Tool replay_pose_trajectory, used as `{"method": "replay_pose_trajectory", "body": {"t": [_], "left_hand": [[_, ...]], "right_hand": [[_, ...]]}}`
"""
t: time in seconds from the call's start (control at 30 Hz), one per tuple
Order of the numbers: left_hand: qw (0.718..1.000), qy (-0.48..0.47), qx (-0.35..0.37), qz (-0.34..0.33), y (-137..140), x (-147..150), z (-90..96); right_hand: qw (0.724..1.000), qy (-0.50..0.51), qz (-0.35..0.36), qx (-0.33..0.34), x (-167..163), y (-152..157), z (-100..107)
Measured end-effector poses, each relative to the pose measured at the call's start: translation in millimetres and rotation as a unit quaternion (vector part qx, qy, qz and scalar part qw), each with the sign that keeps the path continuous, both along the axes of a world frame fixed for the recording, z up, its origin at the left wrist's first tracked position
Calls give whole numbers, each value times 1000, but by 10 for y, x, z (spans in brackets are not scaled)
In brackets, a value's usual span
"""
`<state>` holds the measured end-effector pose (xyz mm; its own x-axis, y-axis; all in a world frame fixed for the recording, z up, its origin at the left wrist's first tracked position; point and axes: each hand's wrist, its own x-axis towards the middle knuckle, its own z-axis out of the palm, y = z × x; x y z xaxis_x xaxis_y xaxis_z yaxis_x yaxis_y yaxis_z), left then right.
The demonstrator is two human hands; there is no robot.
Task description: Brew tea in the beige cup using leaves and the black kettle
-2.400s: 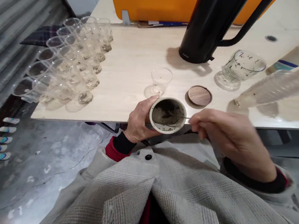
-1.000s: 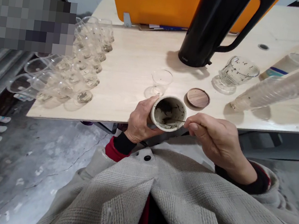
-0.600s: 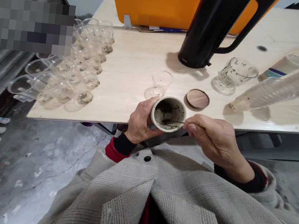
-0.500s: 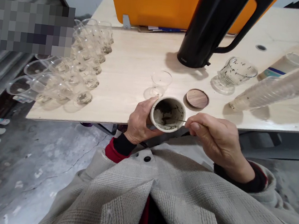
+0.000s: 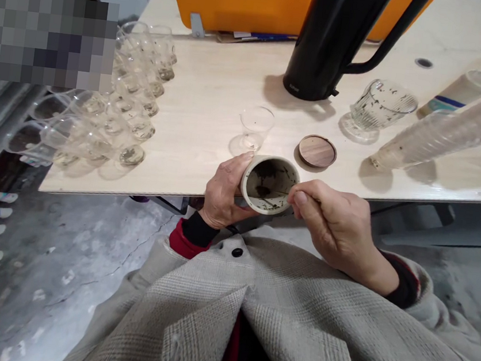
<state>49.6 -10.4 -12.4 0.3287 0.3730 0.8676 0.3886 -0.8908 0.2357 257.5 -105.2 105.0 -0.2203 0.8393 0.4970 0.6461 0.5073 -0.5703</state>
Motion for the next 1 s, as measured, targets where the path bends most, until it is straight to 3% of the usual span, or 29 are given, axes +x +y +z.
{"method": "replay_pose_trajectory", "body": {"t": [0.23, 0.37, 0.5, 0.7, 1.0], "left_hand": [[999, -9, -22, -25, -2, -11, -28], [998, -4, -58, -26, -4, -7, -49], [999, 6, -50, 2, -18, 12, -41], [996, -18, -83, 34, -34, 44, -36], [987, -35, -129, 90, -8, 56, -97]], "right_hand": [[980, 168, -77, -76, -125, -50, -130], [930, 326, -84, -148, -154, 10, -242], [871, 441, -79, -203, -155, 97, -324], [802, 550, -76, -219, -117, 169, -336], [777, 592, -76, -199, -18, 245, -362]]}}
